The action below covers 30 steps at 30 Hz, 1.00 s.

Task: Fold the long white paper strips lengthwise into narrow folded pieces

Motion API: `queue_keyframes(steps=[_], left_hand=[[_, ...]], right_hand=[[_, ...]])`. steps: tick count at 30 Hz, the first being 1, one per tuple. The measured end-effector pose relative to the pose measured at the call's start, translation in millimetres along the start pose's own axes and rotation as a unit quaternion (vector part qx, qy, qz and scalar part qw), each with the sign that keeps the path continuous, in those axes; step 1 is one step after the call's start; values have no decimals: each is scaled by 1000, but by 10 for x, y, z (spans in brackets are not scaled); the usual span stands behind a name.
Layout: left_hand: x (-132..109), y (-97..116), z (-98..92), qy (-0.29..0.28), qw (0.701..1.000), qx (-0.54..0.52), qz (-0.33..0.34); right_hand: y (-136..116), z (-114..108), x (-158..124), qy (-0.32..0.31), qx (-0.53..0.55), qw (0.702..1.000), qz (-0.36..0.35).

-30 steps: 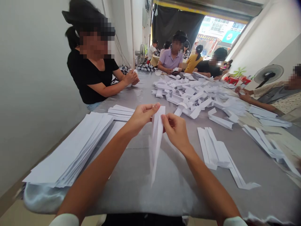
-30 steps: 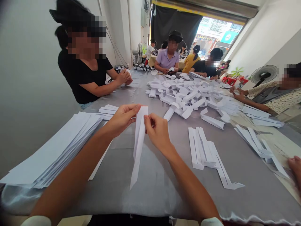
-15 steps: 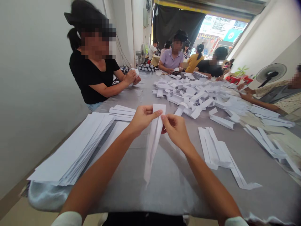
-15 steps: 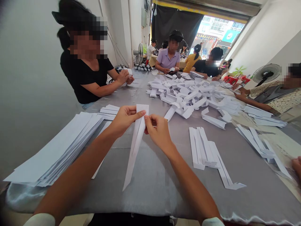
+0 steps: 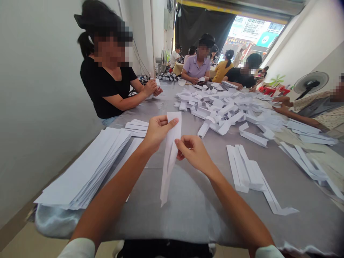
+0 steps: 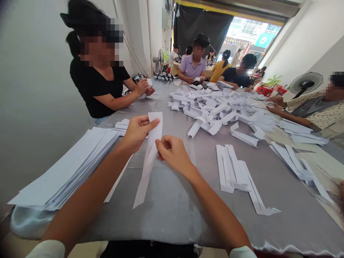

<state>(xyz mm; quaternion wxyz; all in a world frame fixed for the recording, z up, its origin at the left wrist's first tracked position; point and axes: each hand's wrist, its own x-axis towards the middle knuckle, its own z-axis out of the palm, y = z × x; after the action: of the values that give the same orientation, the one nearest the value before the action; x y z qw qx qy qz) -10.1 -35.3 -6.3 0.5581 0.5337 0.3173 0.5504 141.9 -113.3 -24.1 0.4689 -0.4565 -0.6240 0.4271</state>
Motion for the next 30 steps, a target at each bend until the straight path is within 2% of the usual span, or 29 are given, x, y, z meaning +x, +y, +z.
queue_keyframes(steps=[3,5,10,12,22,30], left_hand=[[9,9,-12,2,1000,-7,-4],[5,25,-22,-19,1000,-2,-22],[-29,67,-61,-168,982,45,-72],[-43,70,-62,-187,979,57,-61],[-64,77,33,-97,994,39,-39],[2,39,-21,-7,999,30,-28]], right_hand=[[-6,12,-12,-6,-13,1000,-6],[-12,-11,-9,7,-19,1000,-7],[-26,-120,28,56,-20,998,-20],[-26,-146,41,64,-15,998,-21],[39,-46,40,35,18,999,-7],[-32,-9,-5,16,12,1000,19]])
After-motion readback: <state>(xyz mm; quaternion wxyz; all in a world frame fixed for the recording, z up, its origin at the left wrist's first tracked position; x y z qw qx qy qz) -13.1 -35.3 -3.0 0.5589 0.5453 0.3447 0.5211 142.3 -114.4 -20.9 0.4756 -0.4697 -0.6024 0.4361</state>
